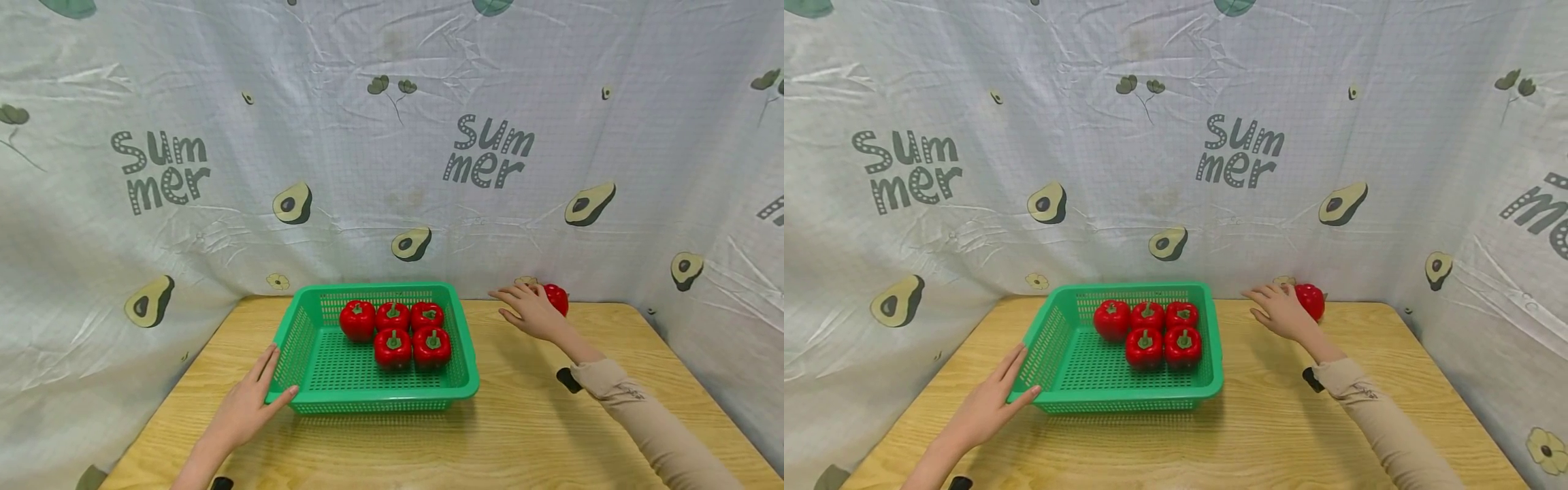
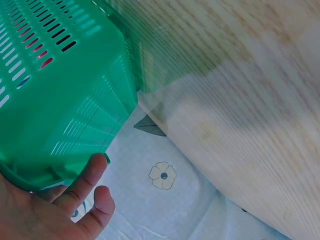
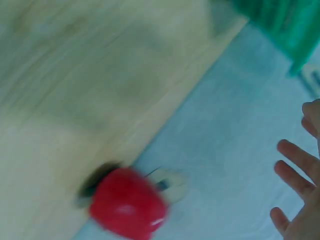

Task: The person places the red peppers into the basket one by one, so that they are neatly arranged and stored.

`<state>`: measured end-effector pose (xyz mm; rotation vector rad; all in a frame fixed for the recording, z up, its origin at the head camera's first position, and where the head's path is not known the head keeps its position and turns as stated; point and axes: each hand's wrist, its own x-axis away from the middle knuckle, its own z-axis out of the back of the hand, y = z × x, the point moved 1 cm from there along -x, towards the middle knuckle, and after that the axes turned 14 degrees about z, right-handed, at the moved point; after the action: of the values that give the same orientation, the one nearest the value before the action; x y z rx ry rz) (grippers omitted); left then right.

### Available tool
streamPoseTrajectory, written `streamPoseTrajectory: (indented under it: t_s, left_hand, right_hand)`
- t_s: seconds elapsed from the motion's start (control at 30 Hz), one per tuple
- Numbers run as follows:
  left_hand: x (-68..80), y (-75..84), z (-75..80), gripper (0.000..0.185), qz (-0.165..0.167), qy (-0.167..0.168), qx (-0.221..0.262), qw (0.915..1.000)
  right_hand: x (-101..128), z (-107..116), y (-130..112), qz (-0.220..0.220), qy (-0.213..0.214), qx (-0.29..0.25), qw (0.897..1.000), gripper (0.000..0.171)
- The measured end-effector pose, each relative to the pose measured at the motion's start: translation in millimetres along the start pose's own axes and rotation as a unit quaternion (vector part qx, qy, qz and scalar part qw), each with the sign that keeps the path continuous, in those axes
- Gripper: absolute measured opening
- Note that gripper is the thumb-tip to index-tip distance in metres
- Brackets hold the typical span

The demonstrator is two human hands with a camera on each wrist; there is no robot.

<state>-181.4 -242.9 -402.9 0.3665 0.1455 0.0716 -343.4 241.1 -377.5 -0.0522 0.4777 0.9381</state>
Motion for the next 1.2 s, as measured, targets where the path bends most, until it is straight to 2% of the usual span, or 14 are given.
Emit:
streamPoseTrajectory:
  t_s: [0.17, 0.3, 0.37, 0.7, 1.0, 1.2]
  left_hand:
    - [-0.4, -0.6, 0.3, 0.076, -0.001, 0.003, -0.004, 1.0]
    - [-1.2, -0.3, 0.3, 0.076, -0.002, 0.003, -0.006, 1.0]
    - [-1.4, -0.3, 0.0, 0.076, -0.004, 0.004, -0.006, 1.0]
    - [-1.5, -0.8, 0.5, 0.075, -0.008, 0.011, -0.008, 0.9999]
    - [-1.5, 0.3, -0.1, 0.075, -0.007, 0.013, -0.014, 0.9998]
    - [0.1, 0.5, -0.3, 0.075, -0.006, 0.014, -0.007, 0.9999]
  right_hand:
    - [23.6, -9.9, 27.6, -0.05, -0.006, 0.023, 0.998, 0.039]
    - [38.7, -15.0, 45.6, -0.072, 0.0, 0.055, 0.996, 0.041]
    - [44.9, -16.7, 53.3, -0.087, -0.013, 0.062, 0.994, 0.044]
    - [60.8, -24.4, 76.0, -0.184, -0.094, 0.001, 0.978, 0.058]
    - [62.7, -27.2, 77.9, -0.199, -0.131, 0.007, 0.971, 0.068]
    - [61.1, -29.3, 77.2, -0.198, -0.128, 0.0, 0.972, 0.072]
